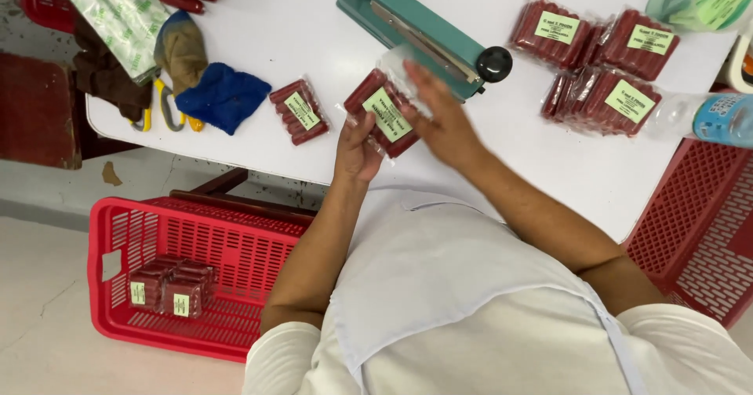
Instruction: The person places vacuum-sealed packages of red meat into a red basket, then uses a heat sealer to seal additional packages of meat on a white table. The person repeatedly picks up packages, seals them, and places them into the basket.
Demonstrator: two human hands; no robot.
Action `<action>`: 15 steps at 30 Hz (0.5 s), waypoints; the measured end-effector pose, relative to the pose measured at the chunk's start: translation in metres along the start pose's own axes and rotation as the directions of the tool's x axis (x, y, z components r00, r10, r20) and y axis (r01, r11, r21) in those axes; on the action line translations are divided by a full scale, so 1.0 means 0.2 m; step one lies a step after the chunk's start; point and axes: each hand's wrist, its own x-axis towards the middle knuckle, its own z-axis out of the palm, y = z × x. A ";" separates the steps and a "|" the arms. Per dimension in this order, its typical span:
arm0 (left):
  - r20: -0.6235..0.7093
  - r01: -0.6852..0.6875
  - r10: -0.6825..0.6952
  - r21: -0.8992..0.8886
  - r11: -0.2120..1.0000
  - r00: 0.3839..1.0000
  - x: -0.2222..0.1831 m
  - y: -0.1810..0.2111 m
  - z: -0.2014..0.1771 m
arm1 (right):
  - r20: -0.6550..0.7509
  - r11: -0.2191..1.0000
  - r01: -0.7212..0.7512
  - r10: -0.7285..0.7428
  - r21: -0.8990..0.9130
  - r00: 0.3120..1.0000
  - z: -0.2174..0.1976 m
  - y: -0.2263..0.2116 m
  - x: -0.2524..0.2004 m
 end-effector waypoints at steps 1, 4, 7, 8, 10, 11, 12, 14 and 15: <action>-0.003 -0.008 0.008 -0.002 1.000 1.000 -0.02 0.02 0.03 | 0.008 1.000 0.004 -0.004 0.002 1.000 0.06 0.03 -0.04; -0.068 -0.090 0.090 0.005 0.996 0.994 -0.10 0.06 0.03 | 0.100 0.909 -0.184 0.158 0.373 0.982 0.22 0.06 -0.14; -0.057 -0.077 0.077 -0.008 0.997 0.995 -0.12 0.08 -0.10 | 0.236 0.794 -0.289 0.188 0.535 0.953 0.25 0.11 -0.18; -0.086 -0.038 0.040 0.017 0.999 0.996 -0.13 0.10 -0.13 | 0.315 0.825 -0.339 0.209 0.452 0.926 0.24 0.19 -0.21; -0.117 0.005 0.000 0.039 0.999 0.993 -0.17 0.19 -0.10 | 0.389 0.850 -0.384 0.236 0.362 0.891 0.15 0.24 -0.28; -0.137 -0.027 0.046 0.140 0.990 0.989 -0.19 0.27 -0.05 | 0.462 0.878 -0.449 0.334 0.164 0.821 0.07 0.22 -0.31; -0.152 -0.053 0.092 0.241 0.969 0.984 -0.20 0.34 0.01 | 0.509 0.871 -0.489 0.439 -0.041 0.740 -0.01 0.19 -0.34; -0.259 -0.119 0.247 0.425 0.897 0.934 -0.09 0.39 -0.20 | 0.433 0.841 -0.504 0.537 -0.198 0.724 -0.16 0.36 -0.39; -0.323 -0.155 0.415 0.600 0.785 0.851 -0.03 0.41 -0.30 | 0.343 0.785 -0.513 0.616 -0.348 0.709 -0.23 0.44 -0.42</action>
